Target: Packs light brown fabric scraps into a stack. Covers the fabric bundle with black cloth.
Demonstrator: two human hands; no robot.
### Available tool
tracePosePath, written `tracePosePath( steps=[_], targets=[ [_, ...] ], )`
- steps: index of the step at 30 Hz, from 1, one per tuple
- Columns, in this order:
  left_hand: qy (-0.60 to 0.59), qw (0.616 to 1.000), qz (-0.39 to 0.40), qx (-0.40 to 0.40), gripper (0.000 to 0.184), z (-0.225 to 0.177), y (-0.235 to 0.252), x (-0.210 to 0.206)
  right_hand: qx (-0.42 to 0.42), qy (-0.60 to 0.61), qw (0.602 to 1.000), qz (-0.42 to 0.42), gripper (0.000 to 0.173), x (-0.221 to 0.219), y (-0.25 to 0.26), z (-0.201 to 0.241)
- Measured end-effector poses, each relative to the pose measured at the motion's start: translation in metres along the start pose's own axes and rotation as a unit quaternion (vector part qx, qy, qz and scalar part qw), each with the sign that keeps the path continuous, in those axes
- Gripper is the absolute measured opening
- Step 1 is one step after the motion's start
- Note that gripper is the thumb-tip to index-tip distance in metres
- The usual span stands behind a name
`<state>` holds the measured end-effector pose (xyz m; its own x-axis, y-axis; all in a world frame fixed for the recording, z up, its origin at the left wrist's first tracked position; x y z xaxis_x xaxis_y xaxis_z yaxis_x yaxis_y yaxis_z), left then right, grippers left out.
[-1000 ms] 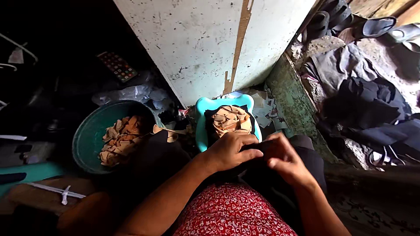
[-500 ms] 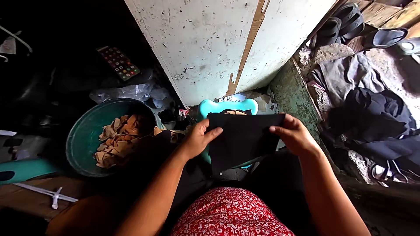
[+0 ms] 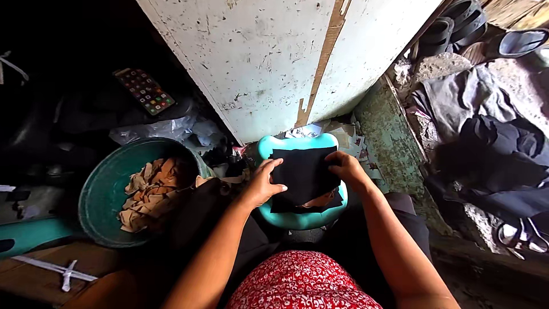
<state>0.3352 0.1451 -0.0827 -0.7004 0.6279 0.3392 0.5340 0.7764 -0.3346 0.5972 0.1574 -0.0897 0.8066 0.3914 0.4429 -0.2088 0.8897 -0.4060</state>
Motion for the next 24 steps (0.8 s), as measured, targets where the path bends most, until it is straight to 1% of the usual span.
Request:
tracePosePath(
  steps=[2, 5, 8, 13, 15, 17, 19, 21, 22, 24],
  targets=[
    [0.013, 1.0, -0.005, 0.004, 0.078, -0.001, -0.001, 0.001, -0.004, -0.001, 1.0, -0.003, 0.025, -0.001, -0.001, 0.0],
    [0.019, 1.0, -0.014, -0.008, 0.079, -0.003, -0.004, 0.005, 0.018, 0.021, 0.999, -0.021, 0.026, 0.002, -0.004, 0.004],
    [0.02, 1.0, -0.009, -0.004, 0.081, 0.004, -0.002, 0.004, 0.015, 0.017, 1.0, -0.014, 0.029, -0.002, 0.0, 0.0],
    [-0.037, 0.999, -0.005, -0.027, 0.085, 0.004, -0.003, 0.007, 0.03, 0.034, 0.999, -0.023, 0.03, -0.001, -0.001, 0.003],
    [-0.032, 0.999, -0.007, -0.014, 0.085, 0.007, -0.002, 0.007, 0.029, 0.04, 0.999, -0.017, 0.03, -0.002, 0.0, 0.0],
    [0.0, 1.0, -0.001, 0.005, 0.085, 0.011, 0.001, 0.005, 0.017, 0.029, 0.999, -0.005, 0.031, -0.006, 0.004, -0.005],
    [0.036, 0.999, 0.008, 0.019, 0.084, 0.011, 0.002, 0.002, 0.004, 0.01, 1.0, 0.001, 0.033, -0.006, 0.007, -0.009],
    [0.054, 0.998, 0.019, 0.027, 0.085, 0.01, 0.002, 0.0, -0.009, -0.036, 0.999, -0.025, 0.035, -0.002, 0.004, -0.005],
    [0.059, 0.998, 0.024, 0.029, 0.085, 0.009, 0.002, -0.001, -0.011, -0.085, 0.995, -0.058, 0.036, 0.0, -0.002, 0.004],
    [0.062, 0.997, 0.032, 0.036, 0.086, 0.009, 0.001, -0.003, 0.027, -0.209, 0.967, -0.143, 0.039, -0.002, -0.016, 0.036]
  ],
)
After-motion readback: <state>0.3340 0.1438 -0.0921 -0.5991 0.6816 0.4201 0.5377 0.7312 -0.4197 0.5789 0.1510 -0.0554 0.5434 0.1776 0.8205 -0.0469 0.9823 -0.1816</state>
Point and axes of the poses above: each hand's wrist, its own y-axis towards the middle knuckle, its own x-axis out of the back of the hand, z = x × y, the point moved 9 cm from there along y, towards the middle knuckle, and after that the axes turned 14 degrees about z, right-handed, at the moved point
